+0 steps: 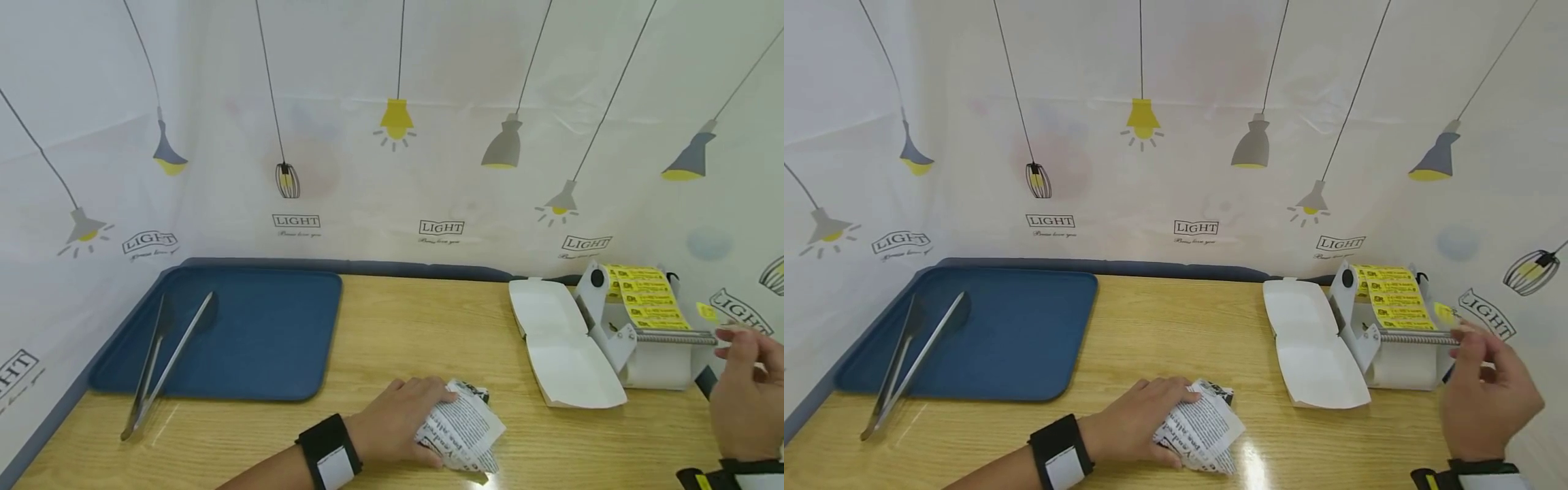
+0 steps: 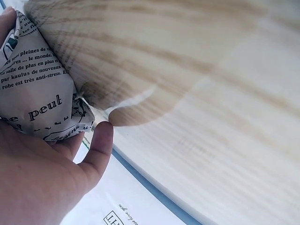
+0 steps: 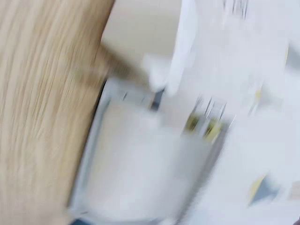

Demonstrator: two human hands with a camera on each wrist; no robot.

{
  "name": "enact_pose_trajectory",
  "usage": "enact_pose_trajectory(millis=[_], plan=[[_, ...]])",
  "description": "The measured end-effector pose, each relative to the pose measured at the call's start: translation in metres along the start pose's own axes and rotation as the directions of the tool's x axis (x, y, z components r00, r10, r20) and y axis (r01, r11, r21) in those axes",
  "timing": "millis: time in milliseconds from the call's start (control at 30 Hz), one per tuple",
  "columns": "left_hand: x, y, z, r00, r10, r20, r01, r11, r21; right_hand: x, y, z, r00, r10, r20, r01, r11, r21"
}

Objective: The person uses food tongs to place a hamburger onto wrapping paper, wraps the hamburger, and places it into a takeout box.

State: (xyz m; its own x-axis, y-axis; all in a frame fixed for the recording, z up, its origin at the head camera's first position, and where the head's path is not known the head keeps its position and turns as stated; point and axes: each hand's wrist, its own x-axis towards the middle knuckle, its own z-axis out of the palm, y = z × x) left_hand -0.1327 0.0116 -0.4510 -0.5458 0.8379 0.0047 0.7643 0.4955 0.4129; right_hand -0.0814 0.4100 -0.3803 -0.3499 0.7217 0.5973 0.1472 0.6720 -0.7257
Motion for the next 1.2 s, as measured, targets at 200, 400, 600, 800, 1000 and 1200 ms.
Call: enact_pose_trajectory(millis=[200,400,600,800,1000,1200], plan=[[-0.001,-0.001,-0.001,1.000,-0.001,-0.002,0.001,1.000,-0.005,-0.070,-0.052,-0.008,0.692,-0.671,0.265,0.527,0.721,0.451],[0.000,-0.002,-0.001,1.000,-0.004,-0.002,0.004,1.000,-0.024,-0.135,-0.069,-0.003,0.310,-0.827,0.470,0.538,0.560,0.630],[0.001,-0.001,-0.001,1.000,-0.003,0.003,0.003,1.000,-0.019,-0.162,-0.061,0.003,0.215,-0.830,0.515,0.501,0.547,0.671],[0.000,-0.001,0.000,1.000,-0.005,0.007,0.005,1.000,-0.020,-0.165,-0.058,0.000,0.204,-0.813,0.545,0.509,0.564,0.650],[0.000,0.000,-0.001,1.000,-0.011,0.004,0.011,1.000,-0.016,-0.169,-0.054,0.001,0.136,-0.849,0.510,0.596,0.481,0.642],[0.000,0.000,-0.001,1.000,0.001,-0.004,-0.001,1.000,-0.012,-0.169,-0.055,0.004,0.081,-0.872,0.482,0.684,0.400,0.610]])
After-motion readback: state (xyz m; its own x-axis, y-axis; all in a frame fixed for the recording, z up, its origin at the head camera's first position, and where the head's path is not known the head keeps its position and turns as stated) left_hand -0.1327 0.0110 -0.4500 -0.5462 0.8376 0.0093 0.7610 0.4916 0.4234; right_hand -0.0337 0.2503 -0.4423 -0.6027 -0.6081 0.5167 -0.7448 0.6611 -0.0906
